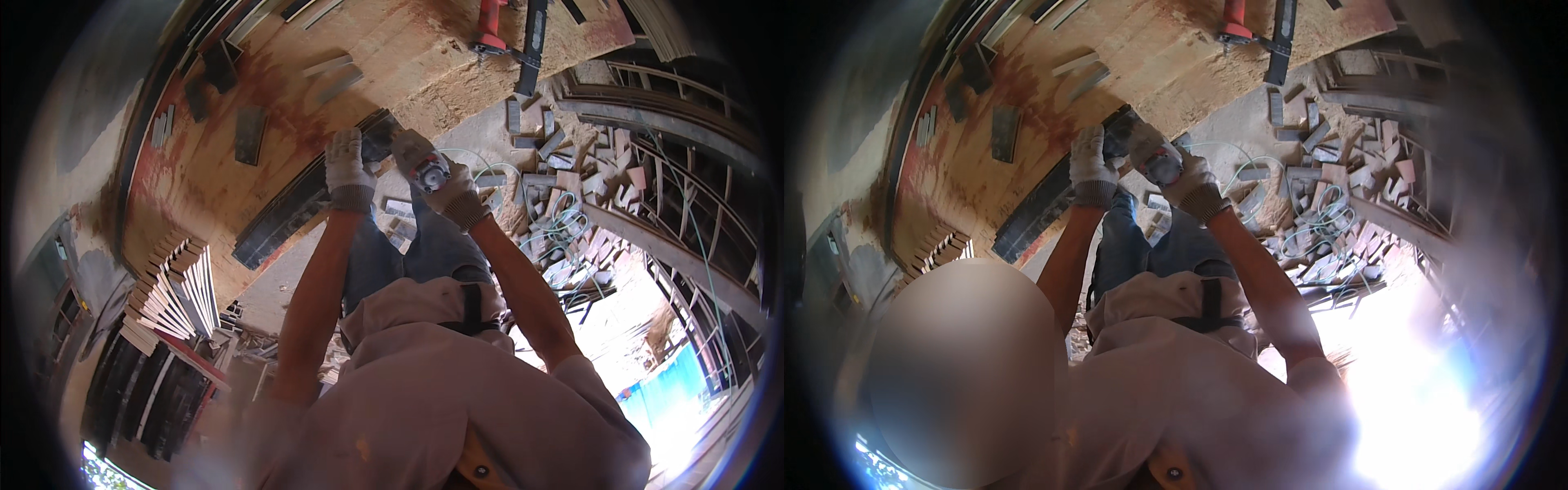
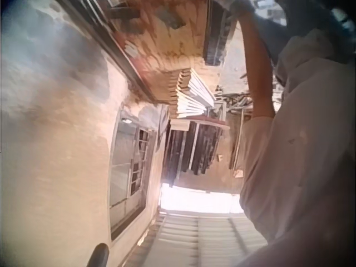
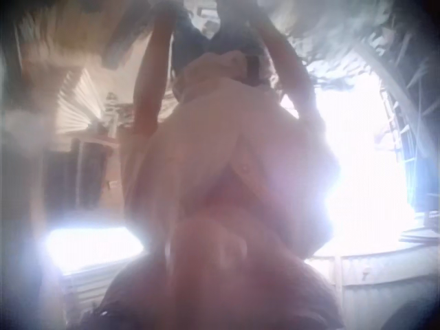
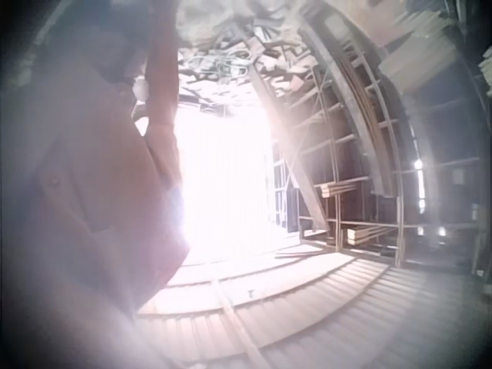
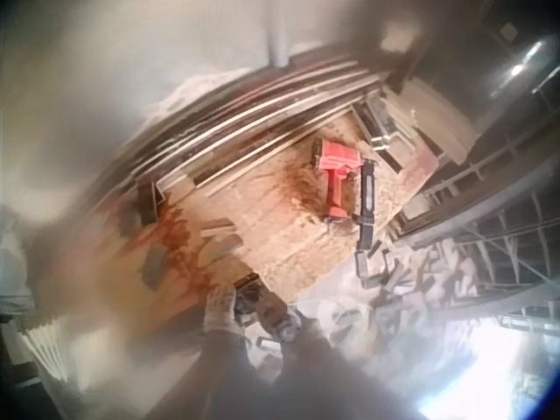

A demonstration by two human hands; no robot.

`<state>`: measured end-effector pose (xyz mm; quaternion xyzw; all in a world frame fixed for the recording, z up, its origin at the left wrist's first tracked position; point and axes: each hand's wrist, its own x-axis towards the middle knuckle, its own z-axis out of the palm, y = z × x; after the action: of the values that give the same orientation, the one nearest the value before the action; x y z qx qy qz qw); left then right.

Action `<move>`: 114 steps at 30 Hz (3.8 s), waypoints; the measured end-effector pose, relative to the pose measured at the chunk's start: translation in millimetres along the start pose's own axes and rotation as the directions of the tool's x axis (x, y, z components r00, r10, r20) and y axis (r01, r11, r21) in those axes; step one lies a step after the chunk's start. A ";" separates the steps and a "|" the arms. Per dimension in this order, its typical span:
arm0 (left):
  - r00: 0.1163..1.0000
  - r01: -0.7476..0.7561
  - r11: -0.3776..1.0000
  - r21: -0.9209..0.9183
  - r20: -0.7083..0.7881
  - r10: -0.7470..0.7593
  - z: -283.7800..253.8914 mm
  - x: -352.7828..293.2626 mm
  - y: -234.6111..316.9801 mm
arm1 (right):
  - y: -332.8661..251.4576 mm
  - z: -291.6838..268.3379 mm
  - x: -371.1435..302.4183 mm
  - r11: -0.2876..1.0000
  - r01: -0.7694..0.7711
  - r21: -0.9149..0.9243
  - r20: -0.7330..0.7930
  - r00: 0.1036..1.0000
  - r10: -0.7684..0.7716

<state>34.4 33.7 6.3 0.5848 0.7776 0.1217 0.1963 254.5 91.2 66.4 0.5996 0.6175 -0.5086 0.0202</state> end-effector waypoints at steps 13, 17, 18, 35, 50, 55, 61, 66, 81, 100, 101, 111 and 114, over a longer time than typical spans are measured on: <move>1.000 -0.004 1.000 0.004 -0.018 0.004 -10.1 -0.3 6.7 | 9.0 -1.5 -12.2 0.985 0.163 0.063 -0.122 0.980 -0.155; 0.999 0.026 0.998 -0.054 -0.017 -0.027 -12.0 -1.2 2.7 | -12.4 -12.6 -21.2 0.998 0.048 0.043 -0.096 0.994 -0.044; 0.999 0.017 0.996 -0.086 -0.034 -0.020 -12.5 -5.9 -0.8 | -18.1 -15.0 -25.9 0.999 -0.013 0.034 -0.072 0.997 0.015; 0.996 0.033 0.999 -0.026 -0.085 -0.035 -20.9 -45.2 -37.8 | -40.2 50.3 -19.3 0.933 0.342 -0.109 -0.005 0.939 -0.345; 0.995 0.020 1.000 -0.022 -0.100 -0.022 -19.5 -44.4 -40.5 | -23.3 45.3 -27.0 0.931 0.350 -0.102 0.036 0.937 -0.348; 0.993 -0.023 0.996 0.082 -0.114 0.033 -26.0 -46.0 -40.4 | -33.0 42.2 -34.5 0.948 0.287 -0.139 0.013 0.958 -0.288; 0.998 -0.059 0.981 0.186 0.041 0.052 -64.0 -66.1 -47.7 | 53.0 42.6 -57.4 0.789 0.572 -0.225 0.054 0.815 -0.576; 0.998 -0.002 0.967 0.255 -0.064 0.019 -83.6 -100.4 -95.0 | -32.9 14.0 -130.5 0.882 -0.042 0.470 0.001 0.999 0.047; 0.913 -0.394 0.622 -0.676 -0.208 0.352 -207.6 -132.3 17.5 | -148.6 -34.7 -138.7 -0.013 0.022 1.000 -0.025 0.900 -0.435; 0.926 0.140 0.855 -0.500 -0.240 -0.292 -132.6 -3.1 -4.6 | 2.9 -140.1 -109.0 -0.369 0.309 0.876 -0.425 0.856 -0.294; 0.926 -0.043 0.954 -0.296 -0.371 -0.073 -114.1 26.0 -22.8 | -1.0 -148.2 -117.3 -0.295 0.344 0.892 -0.394 0.909 -0.133; 0.997 0.077 0.968 0.238 0.004 -0.081 20.1 154.2 -58.3 | 10.9 -163.8 -162.6 -0.129 0.332 0.934 -0.352 0.916 -0.195; 0.994 0.098 0.950 0.295 0.013 -0.107 15.8 153.8 -69.1 | 13.1 -160.6 -163.1 -0.143 0.282 0.949 -0.308 0.927 -0.214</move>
<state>-54.7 160.5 -61.8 0.5680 0.8135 -0.0141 0.1242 404.1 75.5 239.4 0.3016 0.1461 -0.7745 -0.5365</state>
